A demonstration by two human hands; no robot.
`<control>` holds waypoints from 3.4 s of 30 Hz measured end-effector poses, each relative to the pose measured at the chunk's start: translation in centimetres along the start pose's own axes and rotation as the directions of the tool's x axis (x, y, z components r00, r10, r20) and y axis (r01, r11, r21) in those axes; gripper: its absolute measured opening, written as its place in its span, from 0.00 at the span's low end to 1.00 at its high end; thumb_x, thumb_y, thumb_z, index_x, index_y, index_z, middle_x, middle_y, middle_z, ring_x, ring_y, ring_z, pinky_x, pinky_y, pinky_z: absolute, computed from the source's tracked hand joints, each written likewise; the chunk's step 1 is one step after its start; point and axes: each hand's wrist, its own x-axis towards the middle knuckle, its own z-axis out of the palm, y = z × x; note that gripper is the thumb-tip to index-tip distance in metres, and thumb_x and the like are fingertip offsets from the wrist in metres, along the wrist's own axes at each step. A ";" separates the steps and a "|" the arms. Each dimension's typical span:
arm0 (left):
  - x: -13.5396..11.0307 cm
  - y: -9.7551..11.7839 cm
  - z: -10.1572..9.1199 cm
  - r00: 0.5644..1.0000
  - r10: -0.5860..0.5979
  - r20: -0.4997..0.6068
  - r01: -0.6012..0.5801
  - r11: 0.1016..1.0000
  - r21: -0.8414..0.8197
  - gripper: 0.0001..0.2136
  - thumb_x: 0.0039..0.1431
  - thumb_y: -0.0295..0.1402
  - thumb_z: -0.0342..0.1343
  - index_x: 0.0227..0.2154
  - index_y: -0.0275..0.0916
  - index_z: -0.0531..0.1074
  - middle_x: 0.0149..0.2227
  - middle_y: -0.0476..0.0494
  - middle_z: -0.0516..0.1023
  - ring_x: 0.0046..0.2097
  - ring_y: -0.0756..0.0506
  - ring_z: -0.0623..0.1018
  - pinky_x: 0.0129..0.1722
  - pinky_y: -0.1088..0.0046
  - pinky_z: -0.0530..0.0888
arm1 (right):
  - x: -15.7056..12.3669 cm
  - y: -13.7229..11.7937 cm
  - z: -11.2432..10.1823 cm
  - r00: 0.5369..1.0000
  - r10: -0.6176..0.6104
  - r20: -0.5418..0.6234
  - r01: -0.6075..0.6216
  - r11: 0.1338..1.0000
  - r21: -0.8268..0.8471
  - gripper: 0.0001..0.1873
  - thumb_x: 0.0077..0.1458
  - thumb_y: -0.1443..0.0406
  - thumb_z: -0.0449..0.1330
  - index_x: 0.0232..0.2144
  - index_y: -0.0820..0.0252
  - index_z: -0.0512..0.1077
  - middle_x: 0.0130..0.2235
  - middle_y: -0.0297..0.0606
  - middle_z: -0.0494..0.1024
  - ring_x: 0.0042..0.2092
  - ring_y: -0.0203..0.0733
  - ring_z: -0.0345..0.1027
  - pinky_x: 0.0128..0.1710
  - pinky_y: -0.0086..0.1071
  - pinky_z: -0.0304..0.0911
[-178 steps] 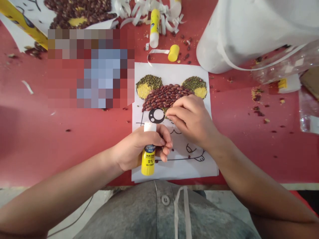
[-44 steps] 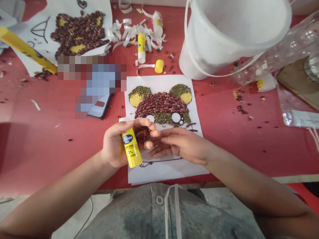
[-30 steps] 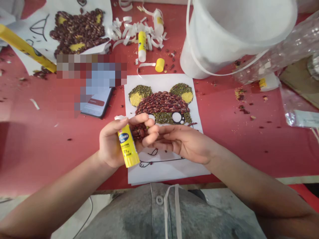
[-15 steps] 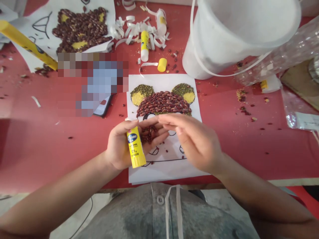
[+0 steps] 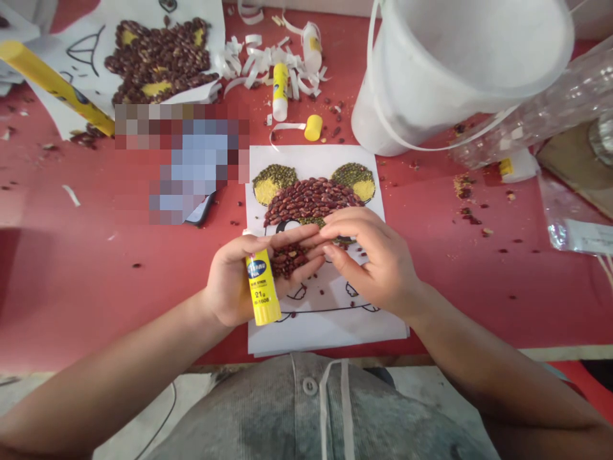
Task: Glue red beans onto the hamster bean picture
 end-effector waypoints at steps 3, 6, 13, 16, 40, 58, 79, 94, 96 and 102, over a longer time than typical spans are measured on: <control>0.0 -0.1 -0.4 0.998 -0.031 0.049 0.030 0.999 0.025 0.22 0.42 0.29 0.51 0.42 0.28 0.76 0.42 0.37 0.80 0.49 0.43 0.76 0.59 0.66 0.63 | 0.1 0.2 0.2 0.999 0.042 -0.033 -0.041 0.999 0.024 0.05 0.54 0.71 0.57 0.30 0.57 0.64 0.30 0.36 0.71 0.37 0.40 0.69 0.38 0.38 0.68; 0.0 -0.1 -0.8 0.995 -0.053 0.082 0.051 0.998 0.027 0.23 0.41 0.27 0.50 0.43 0.28 0.75 0.43 0.36 0.80 0.48 0.43 0.77 0.58 0.67 0.64 | 0.2 0.2 0.2 0.999 0.035 -0.007 -0.035 0.999 0.021 0.06 0.56 0.71 0.56 0.29 0.57 0.64 0.30 0.36 0.72 0.36 0.39 0.68 0.38 0.37 0.67; 0.0 -0.2 -1.0 0.989 -0.099 0.113 0.095 0.995 0.044 0.25 0.38 0.25 0.50 0.43 0.28 0.76 0.44 0.37 0.80 0.49 0.42 0.76 0.58 0.65 0.63 | 0.4 0.1 -0.4 0.994 -0.102 0.031 0.103 0.995 -0.016 0.07 0.58 0.70 0.53 0.28 0.59 0.66 0.27 0.37 0.72 0.35 0.40 0.67 0.36 0.38 0.65; 0.0 -0.3 -0.8 0.994 -0.077 0.075 0.074 0.996 0.052 0.23 0.37 0.24 0.50 0.41 0.30 0.77 0.41 0.39 0.81 0.46 0.45 0.77 0.57 0.66 0.65 | 0.5 0.3 -0.5 0.984 -0.149 0.097 0.154 0.987 -0.050 0.04 0.56 0.70 0.56 0.29 0.59 0.68 0.29 0.37 0.72 0.36 0.41 0.64 0.38 0.39 0.64; 0.1 -0.5 0.4 0.939 -0.336 -0.072 0.342 0.893 0.294 0.08 0.44 0.31 0.60 0.16 0.34 0.70 0.15 0.49 0.69 0.14 0.56 0.63 0.08 0.85 0.57 | 0.5 -1.4 0.2 0.965 0.184 0.188 -0.236 0.921 0.311 0.06 0.61 0.69 0.51 0.30 0.58 0.62 0.32 0.34 0.65 0.34 0.34 0.60 0.33 0.31 0.60; -0.5 0.0 0.6 0.945 -0.325 0.045 0.192 0.661 0.725 0.18 0.52 0.37 0.59 0.12 0.36 0.64 0.09 0.54 0.63 0.12 0.56 0.60 0.11 0.80 0.57 | 0.3 -2.3 1.2 0.951 0.248 0.182 -0.305 0.844 0.442 0.07 0.59 0.68 0.55 0.28 0.60 0.67 0.30 0.33 0.67 0.34 0.32 0.64 0.34 0.29 0.64; -0.6 0.0 0.7 0.946 -0.320 0.048 0.192 0.674 0.714 0.17 0.52 0.35 0.57 0.11 0.36 0.64 0.09 0.53 0.63 0.12 0.56 0.61 0.12 0.79 0.57 | -0.1 -2.4 1.4 0.985 0.138 0.103 -0.167 0.915 0.367 0.06 0.59 0.70 0.54 0.29 0.60 0.66 0.30 0.33 0.66 0.33 0.32 0.62 0.32 0.29 0.61; -0.6 0.2 0.6 0.921 -0.389 0.018 0.305 0.750 0.587 0.14 0.46 0.33 0.60 0.12 0.36 0.63 0.10 0.54 0.62 0.11 0.55 0.61 0.09 0.82 0.58 | 0.1 -2.5 1.6 0.952 0.255 0.168 -0.305 0.816 0.491 0.07 0.60 0.66 0.53 0.28 0.59 0.65 0.29 0.32 0.66 0.32 0.32 0.62 0.33 0.30 0.61; -0.6 0.3 0.7 0.909 -0.417 0.018 0.329 0.742 0.584 0.14 0.46 0.33 0.59 0.12 0.36 0.63 0.10 0.54 0.61 0.11 0.56 0.61 0.09 0.83 0.57 | 0.1 -2.4 1.8 0.951 0.263 0.161 -0.308 0.821 0.481 0.07 0.61 0.66 0.53 0.29 0.59 0.65 0.30 0.32 0.65 0.32 0.32 0.62 0.33 0.29 0.61; -0.6 0.1 0.7 0.904 -0.428 0.011 0.339 0.731 0.592 0.14 0.45 0.32 0.59 0.11 0.35 0.63 0.09 0.54 0.61 0.11 0.57 0.60 0.09 0.84 0.57 | 0.1 -2.4 1.9 0.975 0.180 0.133 -0.220 0.882 0.418 0.05 0.60 0.69 0.53 0.30 0.59 0.65 0.30 0.32 0.65 0.32 0.31 0.61 0.31 0.27 0.61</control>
